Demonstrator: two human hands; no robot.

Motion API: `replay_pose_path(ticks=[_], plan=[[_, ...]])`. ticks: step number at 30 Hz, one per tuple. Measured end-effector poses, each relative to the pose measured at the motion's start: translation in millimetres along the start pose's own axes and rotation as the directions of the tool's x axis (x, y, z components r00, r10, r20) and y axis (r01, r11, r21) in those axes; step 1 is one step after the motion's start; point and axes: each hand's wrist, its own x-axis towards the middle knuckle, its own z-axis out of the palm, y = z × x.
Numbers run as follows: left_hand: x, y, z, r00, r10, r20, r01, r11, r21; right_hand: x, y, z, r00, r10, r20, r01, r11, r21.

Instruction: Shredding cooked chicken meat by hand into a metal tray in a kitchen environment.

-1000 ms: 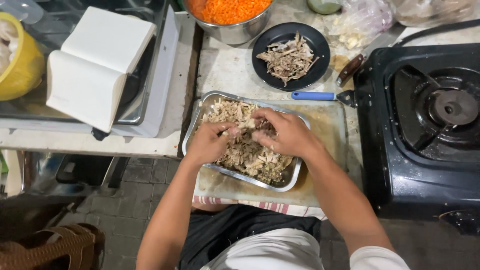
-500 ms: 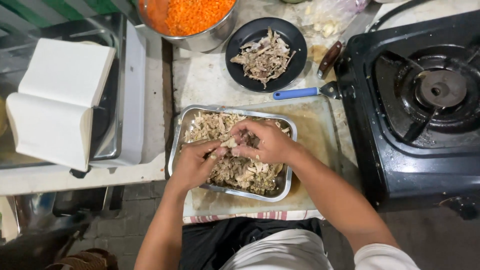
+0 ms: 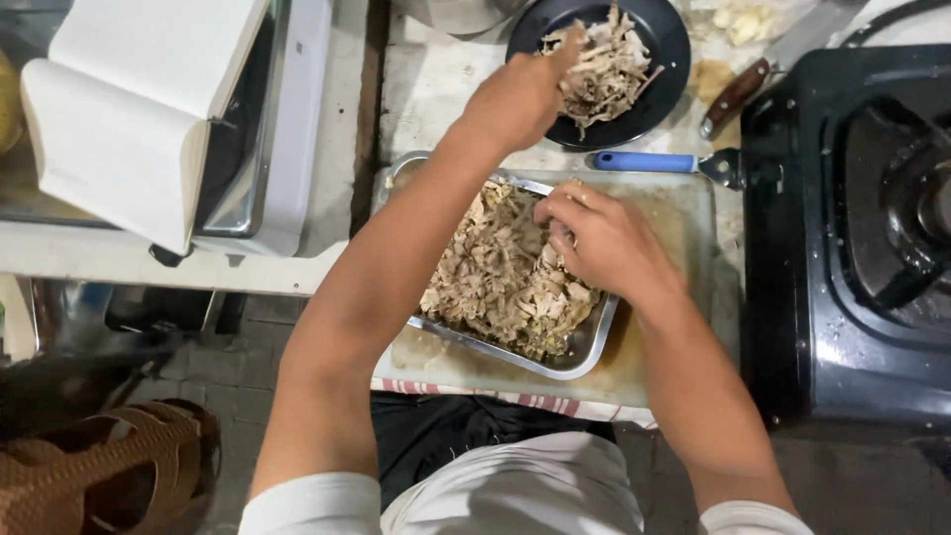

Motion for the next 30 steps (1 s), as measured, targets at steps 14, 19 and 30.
replay_pose_path(ticks=[14, 19, 30], plan=[[-198.5, 35.9, 36.1, 0.999, 0.027, -0.044, -0.021, 0.991, 0.128, -7.1, -59.4, -53.5, 0.829, 0.32, 0.458, -0.239, 0.944, -0.228], [-198.4, -11.7, 98.6, 0.952, 0.15, -0.267, -0.095, 0.973, 0.208, -13.7, -85.2, -44.8, 0.73, 0.303, 0.613, -0.112, 0.937, -0.33], [-239.1, 14.3, 19.6, 0.952, 0.027, -0.304, -0.029, 1.0, -0.002, -16.3, -97.6, -56.2, 0.91, 0.115, 0.399, -0.182, 0.974, 0.135]])
